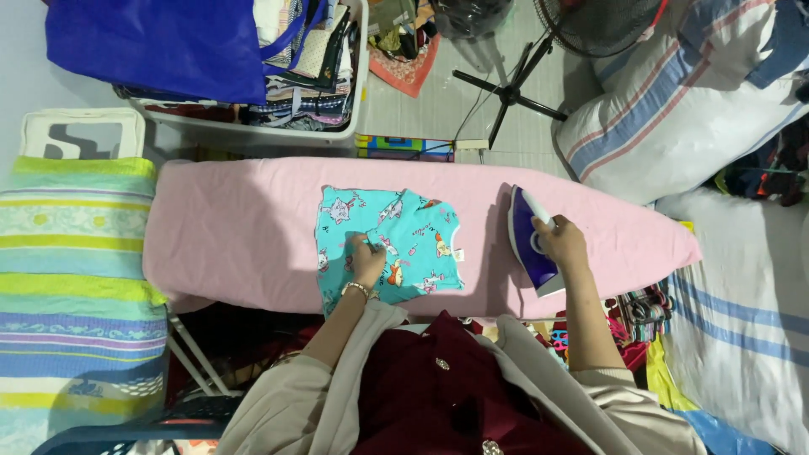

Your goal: The person irons a small light-blue patterned garment on a pink ironing board. They repeatedly smooth the fabric with an iron, adjust the garment's position, and fold it into a compact stack before lifting it from the board.

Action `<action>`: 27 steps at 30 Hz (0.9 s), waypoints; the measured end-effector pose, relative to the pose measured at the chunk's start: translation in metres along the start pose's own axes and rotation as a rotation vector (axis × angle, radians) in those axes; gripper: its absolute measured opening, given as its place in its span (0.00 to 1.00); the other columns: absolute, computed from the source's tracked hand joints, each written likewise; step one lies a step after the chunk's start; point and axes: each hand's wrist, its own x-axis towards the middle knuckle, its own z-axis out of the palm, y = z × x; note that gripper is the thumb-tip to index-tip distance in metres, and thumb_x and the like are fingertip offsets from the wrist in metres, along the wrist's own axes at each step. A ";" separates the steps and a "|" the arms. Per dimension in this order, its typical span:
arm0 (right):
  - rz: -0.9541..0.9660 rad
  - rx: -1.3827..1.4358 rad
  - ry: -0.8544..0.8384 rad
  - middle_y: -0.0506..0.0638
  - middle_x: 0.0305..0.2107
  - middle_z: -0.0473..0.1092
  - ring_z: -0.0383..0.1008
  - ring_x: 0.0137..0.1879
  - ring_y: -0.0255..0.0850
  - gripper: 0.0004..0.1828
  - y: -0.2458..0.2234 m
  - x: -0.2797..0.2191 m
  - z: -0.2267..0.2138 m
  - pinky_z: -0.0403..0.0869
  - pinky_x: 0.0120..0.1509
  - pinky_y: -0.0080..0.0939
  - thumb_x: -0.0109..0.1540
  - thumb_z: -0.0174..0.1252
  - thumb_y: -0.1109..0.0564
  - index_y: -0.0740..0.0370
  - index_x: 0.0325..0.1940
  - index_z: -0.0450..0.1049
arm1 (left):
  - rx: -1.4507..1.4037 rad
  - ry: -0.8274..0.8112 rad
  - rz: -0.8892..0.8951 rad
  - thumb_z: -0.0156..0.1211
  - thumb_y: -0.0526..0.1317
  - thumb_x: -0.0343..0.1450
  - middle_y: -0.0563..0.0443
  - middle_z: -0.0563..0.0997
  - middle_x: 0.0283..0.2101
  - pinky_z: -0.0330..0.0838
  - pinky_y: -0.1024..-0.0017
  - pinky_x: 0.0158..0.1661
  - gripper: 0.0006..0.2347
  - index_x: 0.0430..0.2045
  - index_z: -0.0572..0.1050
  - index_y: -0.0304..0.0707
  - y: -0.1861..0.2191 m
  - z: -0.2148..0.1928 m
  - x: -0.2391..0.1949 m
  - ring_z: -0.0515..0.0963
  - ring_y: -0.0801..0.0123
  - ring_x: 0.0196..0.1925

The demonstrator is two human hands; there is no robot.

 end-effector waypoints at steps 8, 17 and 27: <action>0.089 -0.240 0.217 0.61 0.44 0.70 0.72 0.52 0.61 0.31 -0.006 -0.037 -0.010 0.71 0.53 0.63 0.64 0.56 0.33 0.57 0.60 0.67 | -0.070 0.072 -0.039 0.48 0.33 0.74 0.49 0.65 0.33 0.73 0.67 0.35 0.24 0.62 0.46 0.27 0.015 0.005 -0.001 0.71 0.68 0.31; -0.544 0.005 -0.106 0.55 0.36 0.74 0.79 0.43 0.56 0.26 -0.130 -0.108 0.074 0.76 0.48 0.57 0.56 0.64 0.49 0.53 0.56 0.66 | -0.394 0.031 -0.104 0.45 0.32 0.75 0.50 0.65 0.37 0.78 0.65 0.49 0.10 0.51 0.63 0.34 0.107 0.011 -0.013 0.71 0.72 0.39; -0.402 -0.300 -0.445 0.60 0.59 0.56 0.58 0.68 0.63 0.33 -0.173 -0.101 0.144 0.72 0.61 0.65 0.60 0.60 0.43 0.52 0.65 0.59 | -0.327 0.042 0.079 0.60 0.31 0.68 0.52 0.78 0.40 0.76 0.70 0.42 0.12 0.44 0.80 0.46 0.120 0.023 0.107 0.80 0.72 0.42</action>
